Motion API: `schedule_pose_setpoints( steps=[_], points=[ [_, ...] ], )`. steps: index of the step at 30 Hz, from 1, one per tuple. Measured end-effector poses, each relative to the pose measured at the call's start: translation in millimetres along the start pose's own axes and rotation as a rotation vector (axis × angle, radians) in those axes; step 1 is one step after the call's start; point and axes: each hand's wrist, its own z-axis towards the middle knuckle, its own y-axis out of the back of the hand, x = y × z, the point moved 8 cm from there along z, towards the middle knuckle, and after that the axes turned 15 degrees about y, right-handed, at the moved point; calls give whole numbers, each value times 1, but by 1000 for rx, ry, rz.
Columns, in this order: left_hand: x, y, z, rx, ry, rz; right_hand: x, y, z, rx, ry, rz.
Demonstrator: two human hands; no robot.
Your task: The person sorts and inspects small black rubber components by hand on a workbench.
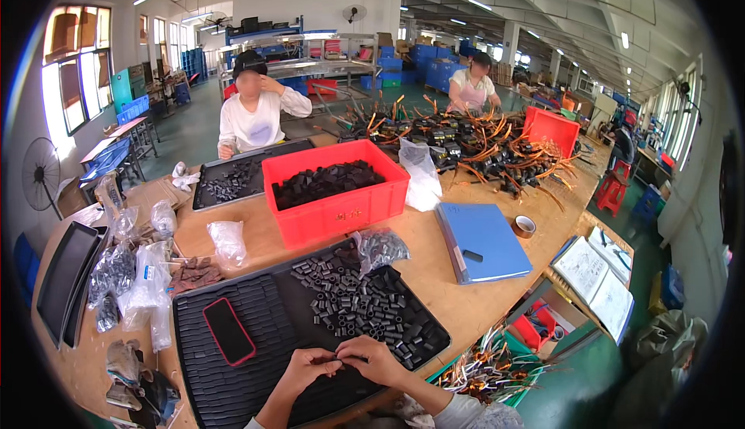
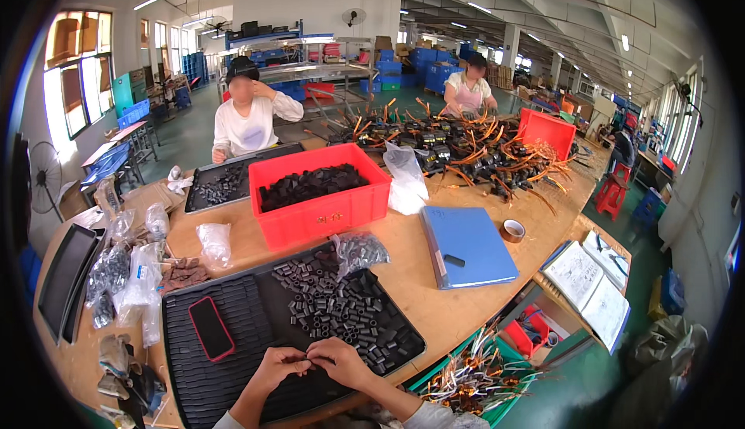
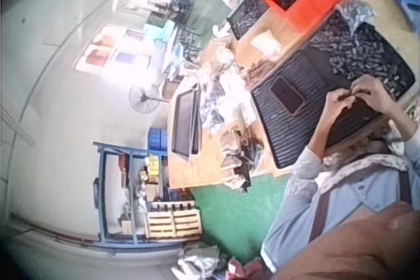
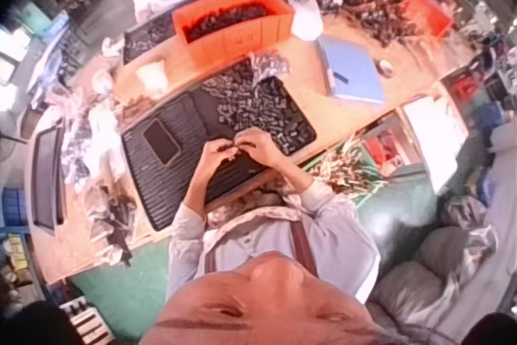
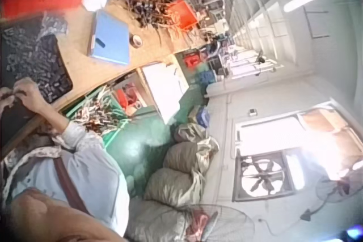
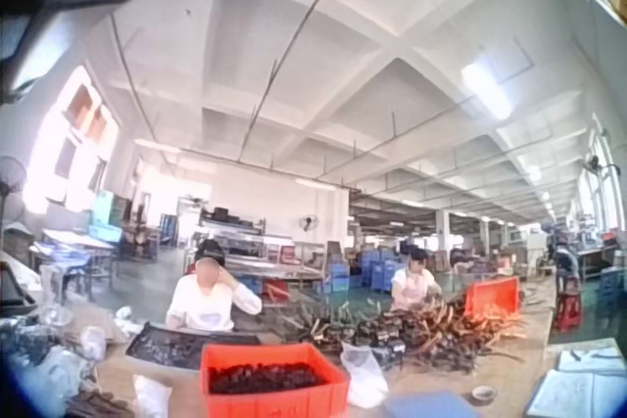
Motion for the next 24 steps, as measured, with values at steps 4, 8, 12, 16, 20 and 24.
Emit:
schedule_pose_setpoints(
  steps=[4,8,12,16,20,24],
  points=[
    [-9,6,6,-41,-47,11,1,8,2,-49,-8,-37],
    [-53,38,9,-428,-336,407,-20,34,-7,-218,-187,-61],
    [-55,43,17,-592,-530,824,-24,52,-11,-178,-113,-278],
    [-52,43,13,-621,-615,835,-19,66,-4,-124,-23,-523],
    [-51,49,0,-683,-599,845,-39,91,-4,-106,-94,-807],
    [-48,52,1,-649,-581,827,-74,100,-27,-37,-224,-966]
  ],
)
